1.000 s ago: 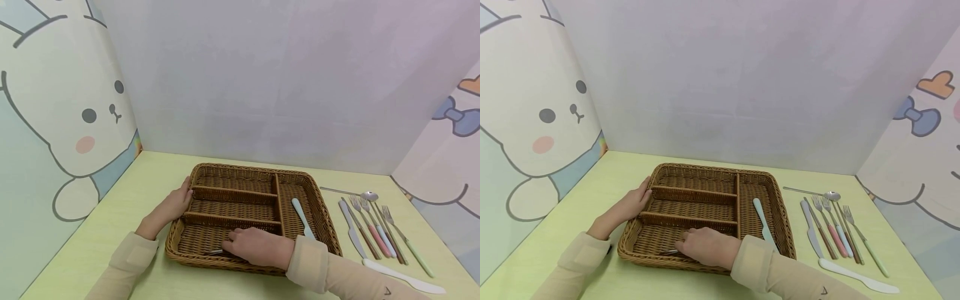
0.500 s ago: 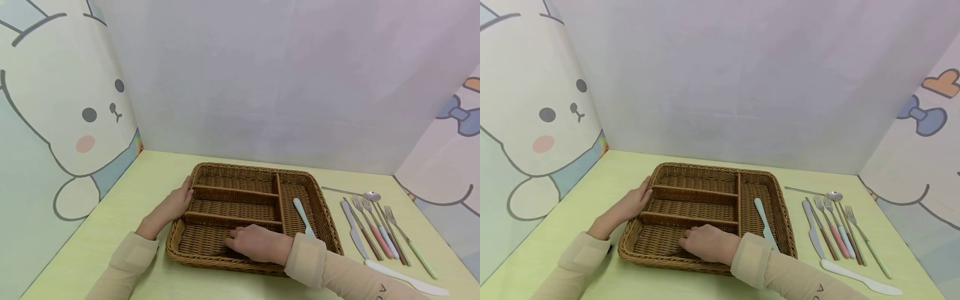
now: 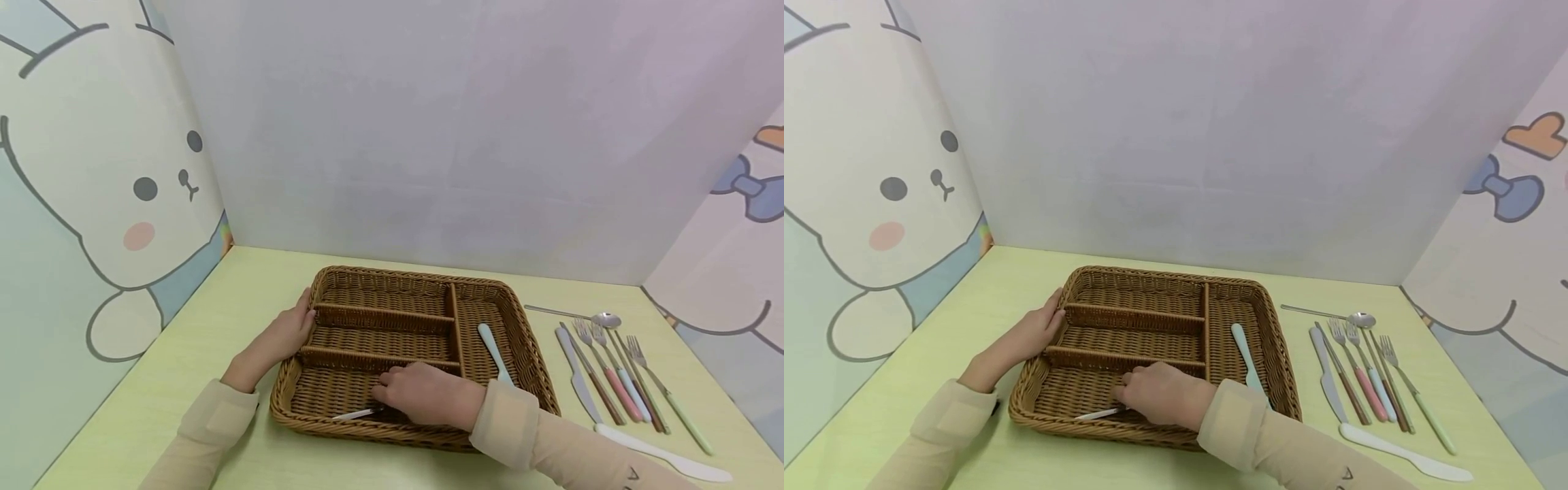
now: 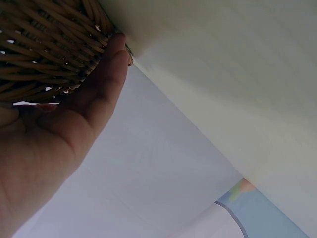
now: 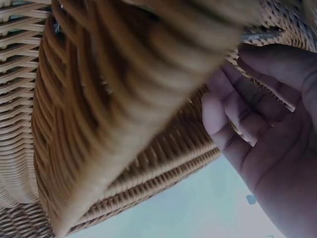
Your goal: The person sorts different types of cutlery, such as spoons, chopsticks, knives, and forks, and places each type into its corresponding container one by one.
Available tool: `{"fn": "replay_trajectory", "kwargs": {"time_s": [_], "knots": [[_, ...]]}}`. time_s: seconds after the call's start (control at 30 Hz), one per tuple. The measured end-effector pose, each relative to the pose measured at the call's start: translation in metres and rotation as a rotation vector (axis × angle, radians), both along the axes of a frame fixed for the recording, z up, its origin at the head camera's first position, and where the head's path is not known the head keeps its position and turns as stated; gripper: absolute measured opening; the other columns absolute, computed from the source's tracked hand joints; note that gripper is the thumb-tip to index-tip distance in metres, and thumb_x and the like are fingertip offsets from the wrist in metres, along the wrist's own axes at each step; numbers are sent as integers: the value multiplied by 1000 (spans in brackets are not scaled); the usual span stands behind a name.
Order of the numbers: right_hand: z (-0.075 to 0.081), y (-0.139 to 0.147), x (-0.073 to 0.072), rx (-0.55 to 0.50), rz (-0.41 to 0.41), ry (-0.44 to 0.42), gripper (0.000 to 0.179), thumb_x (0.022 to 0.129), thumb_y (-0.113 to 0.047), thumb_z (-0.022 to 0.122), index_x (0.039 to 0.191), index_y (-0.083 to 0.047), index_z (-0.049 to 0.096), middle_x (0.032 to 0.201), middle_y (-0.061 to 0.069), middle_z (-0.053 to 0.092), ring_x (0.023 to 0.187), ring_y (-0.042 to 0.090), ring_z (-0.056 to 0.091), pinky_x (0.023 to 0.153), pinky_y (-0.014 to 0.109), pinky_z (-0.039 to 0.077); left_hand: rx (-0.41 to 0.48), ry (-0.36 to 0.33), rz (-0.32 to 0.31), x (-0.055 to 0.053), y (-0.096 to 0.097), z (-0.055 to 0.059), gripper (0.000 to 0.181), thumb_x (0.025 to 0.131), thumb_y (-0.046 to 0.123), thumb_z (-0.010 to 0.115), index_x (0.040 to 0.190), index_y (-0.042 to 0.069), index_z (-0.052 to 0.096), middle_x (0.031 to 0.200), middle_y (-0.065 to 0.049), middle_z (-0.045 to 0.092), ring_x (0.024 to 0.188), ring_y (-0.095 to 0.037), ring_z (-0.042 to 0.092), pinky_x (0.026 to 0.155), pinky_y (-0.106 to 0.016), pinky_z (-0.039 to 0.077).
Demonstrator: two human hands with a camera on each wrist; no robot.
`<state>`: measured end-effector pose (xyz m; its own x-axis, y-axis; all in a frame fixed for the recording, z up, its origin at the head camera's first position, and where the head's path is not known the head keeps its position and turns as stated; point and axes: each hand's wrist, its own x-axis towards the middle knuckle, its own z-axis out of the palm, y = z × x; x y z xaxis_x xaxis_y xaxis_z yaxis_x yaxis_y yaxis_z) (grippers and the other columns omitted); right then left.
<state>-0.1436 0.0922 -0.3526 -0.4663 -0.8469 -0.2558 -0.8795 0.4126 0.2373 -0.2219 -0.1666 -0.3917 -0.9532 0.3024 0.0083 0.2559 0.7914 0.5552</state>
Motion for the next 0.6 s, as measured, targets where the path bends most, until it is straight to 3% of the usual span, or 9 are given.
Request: {"fn": "replay_trajectory", "kwargs": {"time_s": [0.2,0.47,0.6], "knots": [[10,8,-4,-54,-23,19,29,88,-14,62,115,-21,59,104,-6,63,91,6,60,64,16,48,-2,-3,-1,0,0,0,57,101,17,27,143,-10,-1,48,1,39,37,-10,28,47,-28,37],[26,31,-14,-199,-52,108,20,85,-11,62,105,-16,63,89,-5,64,77,8,59,57,17,45,5,-8,-1,1,1,0,57,101,17,27,143,-10,-1,48,2,37,37,-10,28,45,-29,36],[32,47,-19,-276,-106,95,11,83,-8,64,91,-15,61,74,-6,54,63,6,47,50,17,36,-1,-8,4,0,1,1,57,101,17,27,143,-10,-1,48,1,38,38,-10,28,47,-29,36]]}}
